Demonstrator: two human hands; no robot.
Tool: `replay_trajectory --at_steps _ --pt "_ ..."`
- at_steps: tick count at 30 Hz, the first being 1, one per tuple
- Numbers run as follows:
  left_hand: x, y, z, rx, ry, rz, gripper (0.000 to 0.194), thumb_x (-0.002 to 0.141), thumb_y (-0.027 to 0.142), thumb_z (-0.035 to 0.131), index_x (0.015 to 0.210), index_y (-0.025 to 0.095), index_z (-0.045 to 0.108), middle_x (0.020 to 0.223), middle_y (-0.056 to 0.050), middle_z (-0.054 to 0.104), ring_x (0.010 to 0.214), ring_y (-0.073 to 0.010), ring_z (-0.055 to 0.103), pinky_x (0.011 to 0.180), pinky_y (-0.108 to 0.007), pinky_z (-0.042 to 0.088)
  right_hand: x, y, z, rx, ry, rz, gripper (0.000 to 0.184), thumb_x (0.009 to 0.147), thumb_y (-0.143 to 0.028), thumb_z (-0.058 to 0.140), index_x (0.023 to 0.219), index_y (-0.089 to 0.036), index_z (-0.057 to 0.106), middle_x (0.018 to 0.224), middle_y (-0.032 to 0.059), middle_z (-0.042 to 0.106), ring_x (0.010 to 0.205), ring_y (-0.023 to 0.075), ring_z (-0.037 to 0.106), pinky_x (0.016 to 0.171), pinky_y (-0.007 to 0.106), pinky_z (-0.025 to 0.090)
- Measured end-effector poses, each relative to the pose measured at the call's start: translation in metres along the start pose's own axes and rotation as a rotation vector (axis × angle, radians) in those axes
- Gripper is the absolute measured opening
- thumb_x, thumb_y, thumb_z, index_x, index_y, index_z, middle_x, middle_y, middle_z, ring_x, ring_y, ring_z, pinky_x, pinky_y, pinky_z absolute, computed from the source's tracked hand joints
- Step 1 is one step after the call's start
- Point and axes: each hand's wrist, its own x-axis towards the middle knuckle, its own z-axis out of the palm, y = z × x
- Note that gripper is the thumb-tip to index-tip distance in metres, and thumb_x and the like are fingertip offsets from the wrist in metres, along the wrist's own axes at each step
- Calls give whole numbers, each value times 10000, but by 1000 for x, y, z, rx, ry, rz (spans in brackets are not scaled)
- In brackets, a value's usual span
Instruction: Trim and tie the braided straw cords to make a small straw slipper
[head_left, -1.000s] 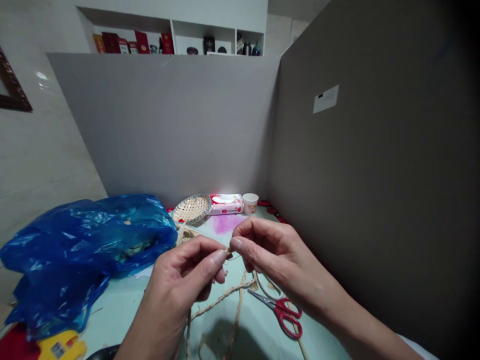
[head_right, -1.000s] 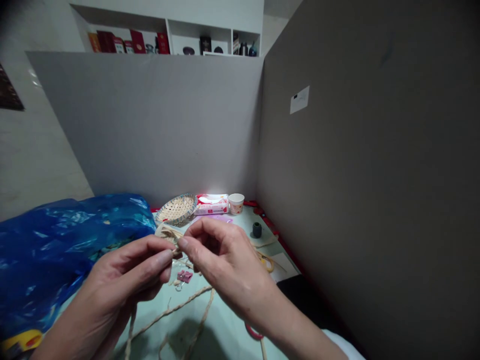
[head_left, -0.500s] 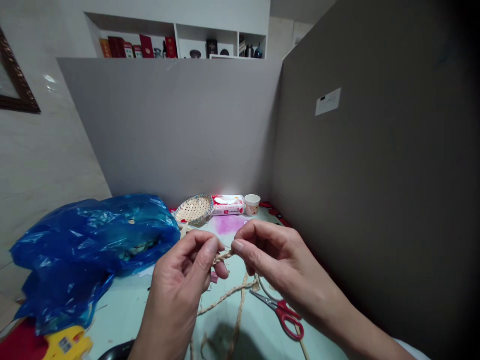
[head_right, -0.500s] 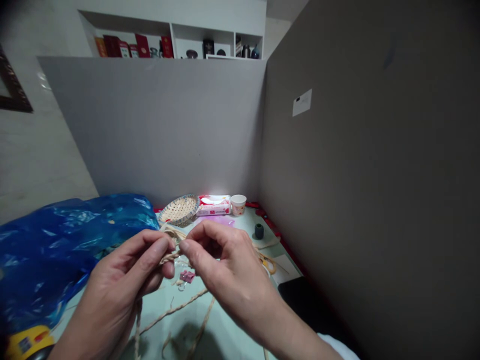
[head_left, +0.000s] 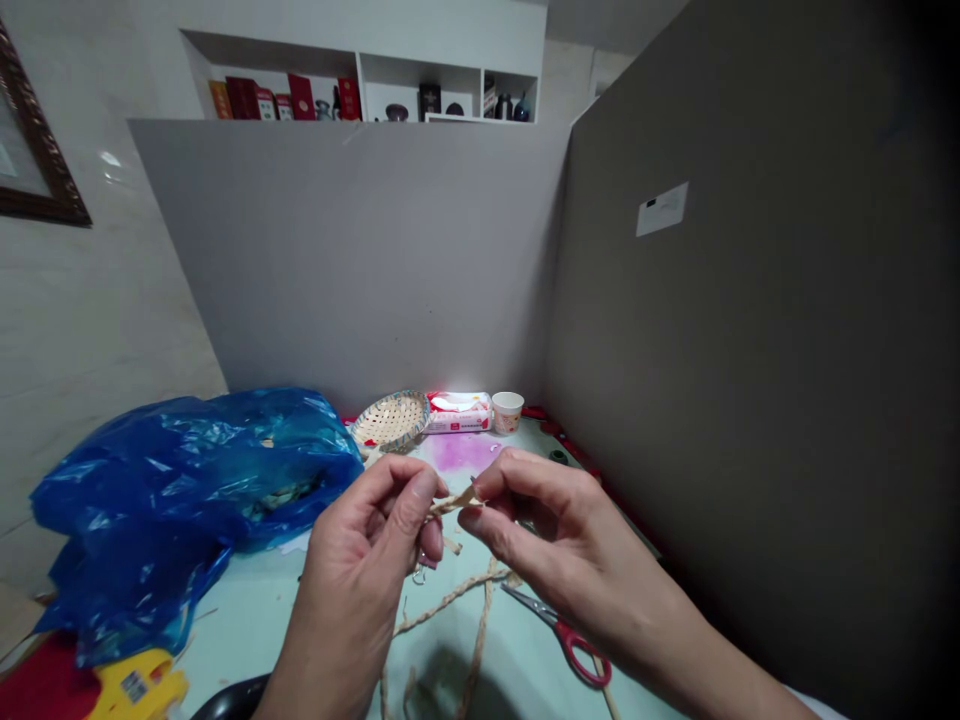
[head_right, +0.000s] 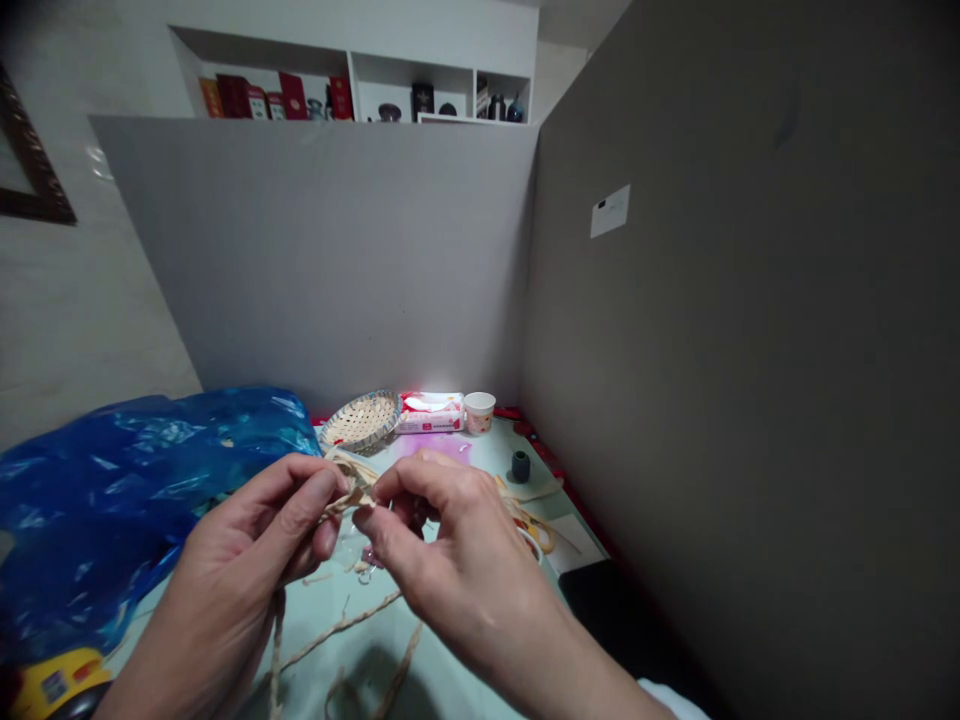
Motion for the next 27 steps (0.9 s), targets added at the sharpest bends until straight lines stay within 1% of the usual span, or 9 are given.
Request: replay_trajectory --at_steps 3,9,12,16,20,22,24,25,27 --pt "1 1 2 -22 43 5 182 882 346 642 754 219 621 566 60 507 539 -93 447 519 -184 365 -1 -1 2 -29 38 -45 158 893 -206 607 738 -184 631 713 -16 585 663 120 517 619 254 409" --pt "4 0 2 11 84 -21 238 856 422 657 754 209 619 575 48 508 525 -105 449 447 -182 334 -8 4 12 -172 155 -249 122 899 -139 581 814 -198 647 778 14 574 682 131 536 609 252 417" --pt "4 -1 -1 38 102 6 260 849 448 654 742 215 610 576 46 506 515 -115 459 436 -191 340 -9 12 15 -334 191 -381 135 902 -107 551 876 -190 653 763 31 584 649 136 541 580 252 423" --pt "3 -3 1 88 116 60 212 843 393 654 718 228 611 619 36 527 565 -141 515 501 -215 422 -11 16 19 -602 274 -564 172 890 -69 532 872 -184 657 702 40 581 607 149 520 532 260 404" --pt "3 -9 7 149 209 134 177 864 320 608 710 234 601 630 39 528 582 -145 516 566 -236 435 -15 14 21 -823 327 -655 159 861 -57 550 857 -161 669 698 54 618 595 160 504 530 290 406" --pt "3 -12 7 202 207 161 168 872 308 596 721 233 594 648 36 542 598 -148 524 598 -246 438 -15 13 21 -916 376 -708 153 851 -64 574 901 -156 686 735 64 660 615 173 522 557 316 422" --pt "4 -14 5 251 162 159 163 879 307 589 734 232 590 678 24 569 626 -160 544 624 -258 443 -14 14 21 -980 430 -783 169 849 -59 587 938 -153 695 807 78 706 685 190 568 615 336 453" --pt "5 -14 3 266 135 157 164 883 307 583 737 233 587 691 16 580 644 -169 557 629 -264 443 -12 14 20 -989 440 -839 176 855 -54 580 950 -146 696 865 91 728 761 203 601 668 343 475" --pt "5 -14 1 280 87 164 163 889 294 573 737 236 582 723 1 610 680 -186 580 644 -275 444 -9 16 20 -959 397 -955 196 882 -43 532 971 -117 691 1002 127 746 955 225 630 796 352 497"
